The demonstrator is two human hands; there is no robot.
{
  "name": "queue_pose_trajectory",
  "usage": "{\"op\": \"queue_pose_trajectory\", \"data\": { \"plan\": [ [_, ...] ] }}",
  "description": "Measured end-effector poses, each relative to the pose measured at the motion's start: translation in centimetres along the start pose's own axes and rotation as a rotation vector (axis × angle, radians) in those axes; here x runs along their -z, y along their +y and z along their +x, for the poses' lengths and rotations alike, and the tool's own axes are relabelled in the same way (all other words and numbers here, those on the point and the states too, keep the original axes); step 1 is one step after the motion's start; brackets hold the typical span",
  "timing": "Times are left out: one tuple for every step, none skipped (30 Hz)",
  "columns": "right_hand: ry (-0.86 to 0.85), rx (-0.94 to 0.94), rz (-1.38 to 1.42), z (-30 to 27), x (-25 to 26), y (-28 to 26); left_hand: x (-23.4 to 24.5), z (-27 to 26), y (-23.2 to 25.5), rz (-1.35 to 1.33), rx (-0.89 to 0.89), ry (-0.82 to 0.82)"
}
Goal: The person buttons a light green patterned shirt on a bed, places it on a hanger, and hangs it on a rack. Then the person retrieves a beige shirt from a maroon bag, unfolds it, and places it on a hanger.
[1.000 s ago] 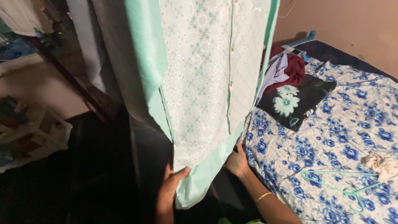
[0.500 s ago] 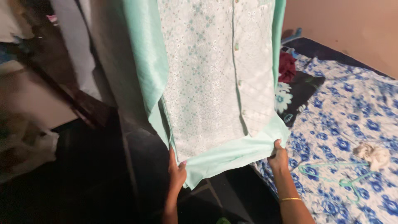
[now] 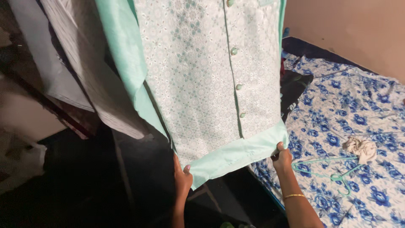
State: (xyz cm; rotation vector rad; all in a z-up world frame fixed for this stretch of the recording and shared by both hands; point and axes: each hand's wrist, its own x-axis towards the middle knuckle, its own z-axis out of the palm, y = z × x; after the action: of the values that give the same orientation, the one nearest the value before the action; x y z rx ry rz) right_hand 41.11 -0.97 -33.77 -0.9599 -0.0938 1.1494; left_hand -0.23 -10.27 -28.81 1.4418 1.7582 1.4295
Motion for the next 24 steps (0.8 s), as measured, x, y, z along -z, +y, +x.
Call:
{"op": "queue_pose_trajectory", "data": {
  "plan": [
    [0.021,-0.017,-0.012,0.1,0.0,-0.1,-0.1,0.0,0.2,0.005,0.019,0.001],
    [0.042,-0.036,-0.024,0.1,0.0,-0.2,-0.1,0.0,0.5,0.011,0.040,0.002],
    [0.024,-0.045,-0.018,0.1,0.2,-0.3,-0.2,-0.2,0.8,0.018,0.060,0.004],
    [0.004,-0.053,-0.012,0.2,0.3,-0.5,-0.3,-0.3,1.0,0.022,0.076,0.002],
    [-0.016,-0.061,-0.006,0.2,0.5,-0.6,-0.4,-0.5,1.3,0.027,0.091,0.001],
    [-0.045,-0.059,-0.023,0.2,0.8,-0.9,-0.5,-0.8,1.6,0.031,0.106,0.001],
    [-0.073,-0.057,-0.039,0.1,1.1,-1.2,-0.6,-1.1,1.8,0.036,0.116,-0.006],
    [-0.102,-0.052,-0.056,0.2,1.4,-1.6,-0.8,-1.5,2.0,0.038,0.124,-0.013],
    [-0.114,-0.049,-0.049,0.3,1.6,-2.0,-1.1,-1.7,2.2,0.040,0.133,-0.020],
    [-0.126,-0.047,-0.042,0.3,1.8,-2.3,-1.5,-1.9,2.2,0.046,0.162,-0.026],
    [-0.138,-0.045,-0.036,0.5,1.9,-2.7,-1.8,-2.2,2.1,0.051,0.191,-0.031],
    [-0.148,-0.038,-0.040,0.6,2.0,-2.9,-2.2,-2.6,1.9,0.057,0.223,-0.036],
    [-0.157,-0.031,-0.043,0.8,2.1,-3.2,-2.7,-2.8,1.6,0.044,0.177,-0.018],
    [-0.164,-0.025,-0.048,0.9,2.3,-3.5,-3.2,-3.1,1.2,0.033,0.133,-0.002],
    [-0.162,-0.031,-0.055,1.0,2.5,-3.7,-3.6,-3.6,0.7,0.023,0.089,0.015],
    [-0.162,-0.035,-0.060,1.2,2.5,-3.9,-4.0,-3.9,0.3,0.039,0.077,0.026],
    [-0.162,-0.038,-0.066,1.3,2.7,-4.1,-4.5,-4.2,-0.2,0.055,0.065,0.037],
    [-0.162,-0.046,-0.063,1.5,2.8,-4.3,-4.9,-4.5,-0.6,0.071,0.052,0.049],
    [-0.162,-0.054,-0.061,1.6,2.8,-4.5,-5.2,-4.8,-1.1,0.080,0.066,0.047],
    [-0.162,-0.062,-0.058,1.8,2.8,-4.6,-5.6,-5.0,-1.4,0.090,0.080,0.044],
    [-0.180,-0.057,-0.058,1.9,2.9,-4.8,-6.0,-5.1,-1.8,0.099,0.094,0.041],
    [-0.198,-0.053,-0.057,2.0,3.0,-4.9,-6.3,-5.4,-2.1,0.094,0.123,0.034],
    [-0.216,-0.048,-0.057,2.1,3.0,-5.0,-6.7,-5.9,-2.5,0.089,0.153,0.026],
    [-0.199,-0.044,-0.076,2.2,3.1,-5.1,-7.0,-6.3,-2.9,0.084,0.183,0.018]
  ]
}}
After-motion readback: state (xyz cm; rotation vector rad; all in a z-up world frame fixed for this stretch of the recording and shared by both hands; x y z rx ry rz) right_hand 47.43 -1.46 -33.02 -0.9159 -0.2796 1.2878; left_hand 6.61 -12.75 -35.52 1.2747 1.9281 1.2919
